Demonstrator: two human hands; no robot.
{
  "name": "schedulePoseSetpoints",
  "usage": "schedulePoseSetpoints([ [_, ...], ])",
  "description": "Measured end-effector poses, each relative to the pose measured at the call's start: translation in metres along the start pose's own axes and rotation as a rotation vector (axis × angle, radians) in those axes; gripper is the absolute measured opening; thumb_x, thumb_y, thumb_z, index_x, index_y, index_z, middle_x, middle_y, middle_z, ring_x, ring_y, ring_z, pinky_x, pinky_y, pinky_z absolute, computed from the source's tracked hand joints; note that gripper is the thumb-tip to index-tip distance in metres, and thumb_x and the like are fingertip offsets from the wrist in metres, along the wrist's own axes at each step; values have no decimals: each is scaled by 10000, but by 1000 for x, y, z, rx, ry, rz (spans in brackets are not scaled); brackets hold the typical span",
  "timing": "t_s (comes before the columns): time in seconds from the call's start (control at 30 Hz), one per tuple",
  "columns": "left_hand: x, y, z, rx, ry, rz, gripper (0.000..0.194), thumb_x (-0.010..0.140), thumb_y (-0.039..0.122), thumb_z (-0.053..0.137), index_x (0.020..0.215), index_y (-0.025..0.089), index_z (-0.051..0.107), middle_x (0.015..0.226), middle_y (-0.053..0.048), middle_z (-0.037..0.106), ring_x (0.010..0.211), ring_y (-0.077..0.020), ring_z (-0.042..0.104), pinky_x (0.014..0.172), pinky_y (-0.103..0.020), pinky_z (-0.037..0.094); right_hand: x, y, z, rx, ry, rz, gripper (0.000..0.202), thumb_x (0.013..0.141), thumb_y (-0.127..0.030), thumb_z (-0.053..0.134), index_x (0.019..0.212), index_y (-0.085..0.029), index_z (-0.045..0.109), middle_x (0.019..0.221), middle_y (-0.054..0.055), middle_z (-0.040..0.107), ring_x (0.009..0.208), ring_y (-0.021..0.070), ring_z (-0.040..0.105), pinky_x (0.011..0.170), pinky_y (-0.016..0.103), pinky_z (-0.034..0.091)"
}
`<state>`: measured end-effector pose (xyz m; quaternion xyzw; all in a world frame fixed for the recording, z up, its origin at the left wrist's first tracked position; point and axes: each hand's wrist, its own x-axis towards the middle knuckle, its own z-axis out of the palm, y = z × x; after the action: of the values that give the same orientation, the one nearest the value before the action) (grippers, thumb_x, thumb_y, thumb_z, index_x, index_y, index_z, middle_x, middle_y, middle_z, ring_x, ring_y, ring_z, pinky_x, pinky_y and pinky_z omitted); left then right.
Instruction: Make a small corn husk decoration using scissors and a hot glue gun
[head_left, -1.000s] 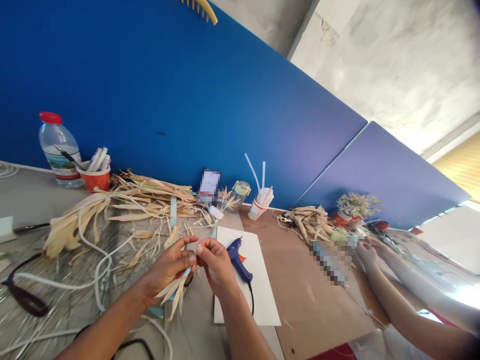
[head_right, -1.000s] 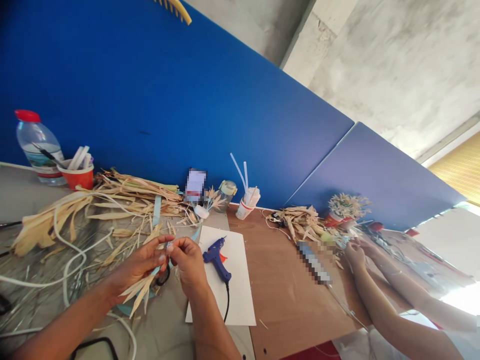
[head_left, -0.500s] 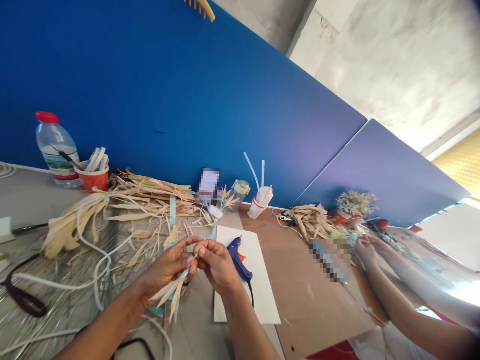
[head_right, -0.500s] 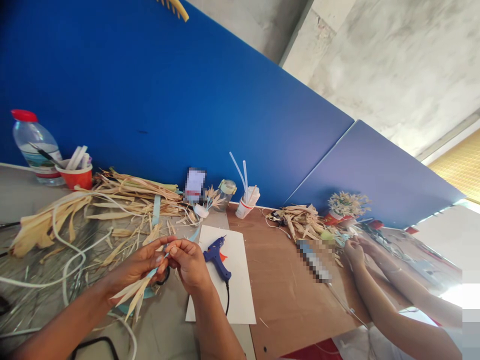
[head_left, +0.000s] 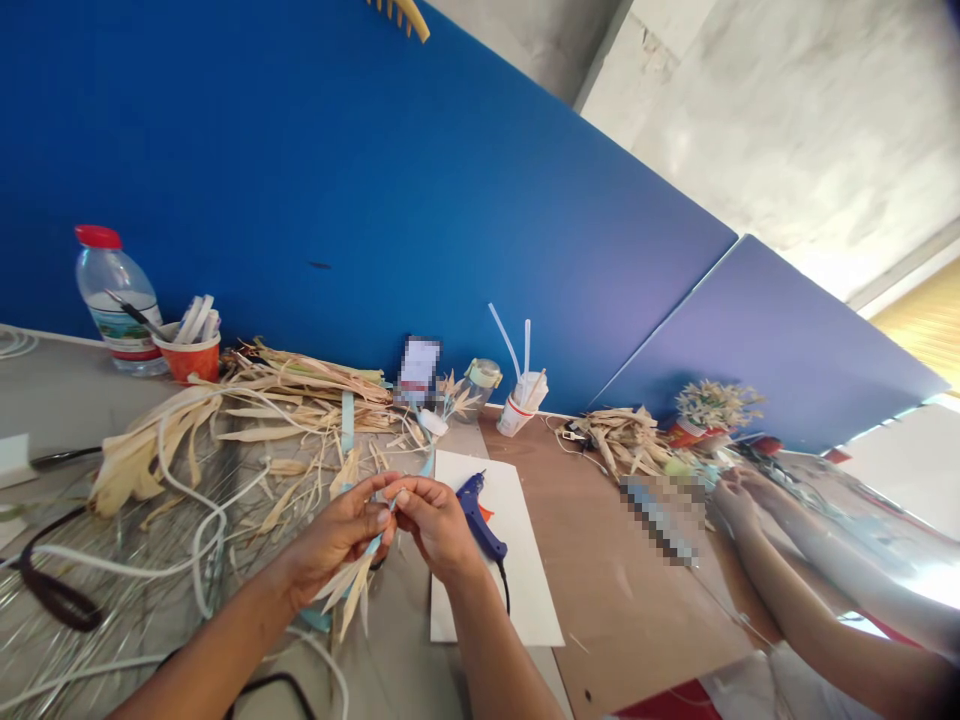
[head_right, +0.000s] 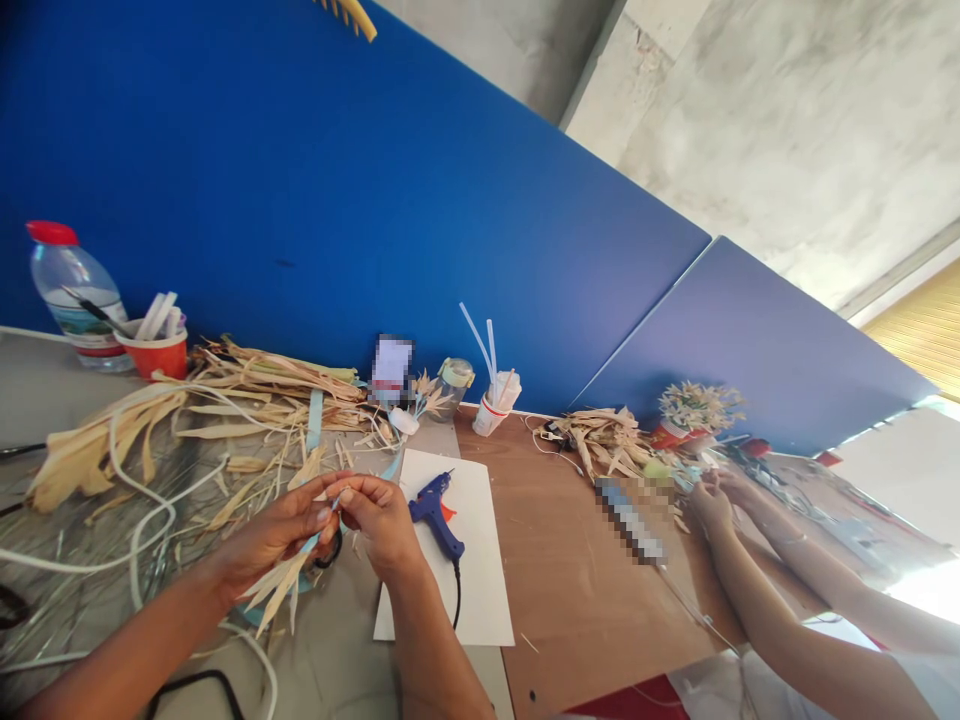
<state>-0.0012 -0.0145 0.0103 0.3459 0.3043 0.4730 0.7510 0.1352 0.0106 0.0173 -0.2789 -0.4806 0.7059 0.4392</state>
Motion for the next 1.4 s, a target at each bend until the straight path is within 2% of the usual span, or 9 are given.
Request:
schedulePoseSetpoints([
  [0.23,1,0,1,-47,28,-11,592,678,260,749,1207,180,496,569,26,580,477,-84,489,473,-198,333,-1,-6,1,105,54,21,212,656,-329,717,763,-146,710,534,-12,582,434,74,422,452,215,270],
  [0.37,0,0,0,-39,32,-5,528,681,272,745,1155,184,531,598,25,574,483,-80,494,467,-198,326,-2,-9,1,166,63,51,274,634,-320,736,849,-153,715,668,5,617,475,66,405,477,217,305],
  [0.47,0,2,1,-6,48,-4,579,697,301,728,1207,180,483,608,23,576,490,-84,491,479,-207,322,0,-10,0,262,95,30,332,612,-266,752,927,-183,684,743,-5,616,484,59,419,492,214,327],
  [0.6,0,5,3,64,83,13,626,684,332,731,1217,165,450,572,33,569,494,-88,470,487,-208,297,3,-11,-6,355,199,-56,304,552,-145,765,828,-206,652,647,-49,558,473,53,403,489,201,308],
  [0.7,2,4,2,132,107,52,513,692,335,723,1128,174,506,575,31,582,500,-82,449,481,-197,267,4,-11,-10,316,259,-65,180,572,-160,755,688,-174,617,530,-60,482,458,57,377,472,202,276],
  [0.9,3,0,0,146,185,85,331,663,319,747,924,170,608,576,26,600,543,-85,471,524,-190,312,2,-10,-12,107,338,-51,176,630,-281,718,684,-159,603,460,-59,454,442,74,364,465,217,238],
  [1.1,2,4,2,4,175,103,279,649,262,761,877,158,637,559,24,592,519,-83,483,522,-196,355,2,-7,-11,-15,355,-47,203,662,-339,674,657,-157,585,471,-64,428,442,69,339,462,219,211],
  [1.27,4,3,-3,-92,146,107,282,651,226,761,895,164,634,571,29,581,507,-68,496,509,-177,382,2,-5,-12,-77,354,-36,359,734,-443,590,525,-173,481,464,-57,397,418,66,309,442,230,199],
  [1.4,4,3,-2,-57,149,105,294,653,242,764,905,169,632,573,32,584,518,-67,498,511,-172,382,3,-4,-12,-119,467,-121,232,694,-338,639,587,-179,509,480,-71,417,442,68,327,468,223,234],
])
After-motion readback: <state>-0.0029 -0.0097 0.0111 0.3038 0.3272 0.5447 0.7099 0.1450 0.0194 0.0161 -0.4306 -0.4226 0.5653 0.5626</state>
